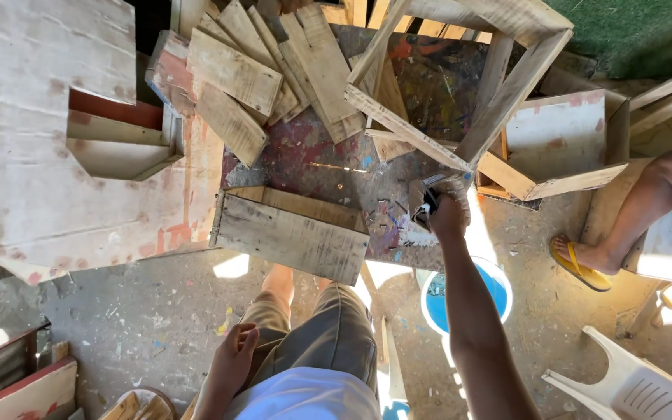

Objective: The person uses a screwdriver to pry nails out of a wooden plank. They repeatedly insert the tool under the nail heads and lever them out, placing the removed nails into a blue bucket. The person works on the plank while standing in a cluttered workshop.

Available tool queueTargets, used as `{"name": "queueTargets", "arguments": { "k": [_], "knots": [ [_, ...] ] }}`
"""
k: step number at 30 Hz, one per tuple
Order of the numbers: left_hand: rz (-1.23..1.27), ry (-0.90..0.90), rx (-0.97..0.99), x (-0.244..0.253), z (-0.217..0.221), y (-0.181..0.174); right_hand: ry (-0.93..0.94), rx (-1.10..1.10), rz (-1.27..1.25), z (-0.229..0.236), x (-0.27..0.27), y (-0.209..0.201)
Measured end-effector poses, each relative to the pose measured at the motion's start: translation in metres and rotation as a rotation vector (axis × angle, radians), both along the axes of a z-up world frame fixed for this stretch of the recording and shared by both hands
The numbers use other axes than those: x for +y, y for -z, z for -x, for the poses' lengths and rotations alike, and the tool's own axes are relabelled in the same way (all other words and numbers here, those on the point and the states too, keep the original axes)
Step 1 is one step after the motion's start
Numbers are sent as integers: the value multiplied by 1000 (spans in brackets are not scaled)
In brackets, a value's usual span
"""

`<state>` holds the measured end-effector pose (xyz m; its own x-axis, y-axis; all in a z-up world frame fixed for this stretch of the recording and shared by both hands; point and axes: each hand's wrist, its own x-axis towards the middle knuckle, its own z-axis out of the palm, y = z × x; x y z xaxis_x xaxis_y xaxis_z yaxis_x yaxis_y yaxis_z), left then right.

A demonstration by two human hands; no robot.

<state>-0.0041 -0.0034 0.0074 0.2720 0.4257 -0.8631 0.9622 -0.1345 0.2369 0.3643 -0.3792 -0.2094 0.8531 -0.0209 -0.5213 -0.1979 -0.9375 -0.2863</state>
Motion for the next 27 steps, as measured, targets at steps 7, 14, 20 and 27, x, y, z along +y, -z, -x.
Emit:
{"name": "queueTargets", "arguments": {
  "k": [7,14,20,27],
  "knots": [
    [-40,206,-274,5,-46,11,492,-172,-448,74,-24,32],
    [28,467,-618,-31,-132,-59,1129,146,-1486,150,37,-140],
    [134,735,-995,-65,-196,-78,1023,79,-1640,195,88,-230],
    [359,1081,-1007,-66,-224,-37,1034,-41,-1655,212,122,-234]
  ]
}}
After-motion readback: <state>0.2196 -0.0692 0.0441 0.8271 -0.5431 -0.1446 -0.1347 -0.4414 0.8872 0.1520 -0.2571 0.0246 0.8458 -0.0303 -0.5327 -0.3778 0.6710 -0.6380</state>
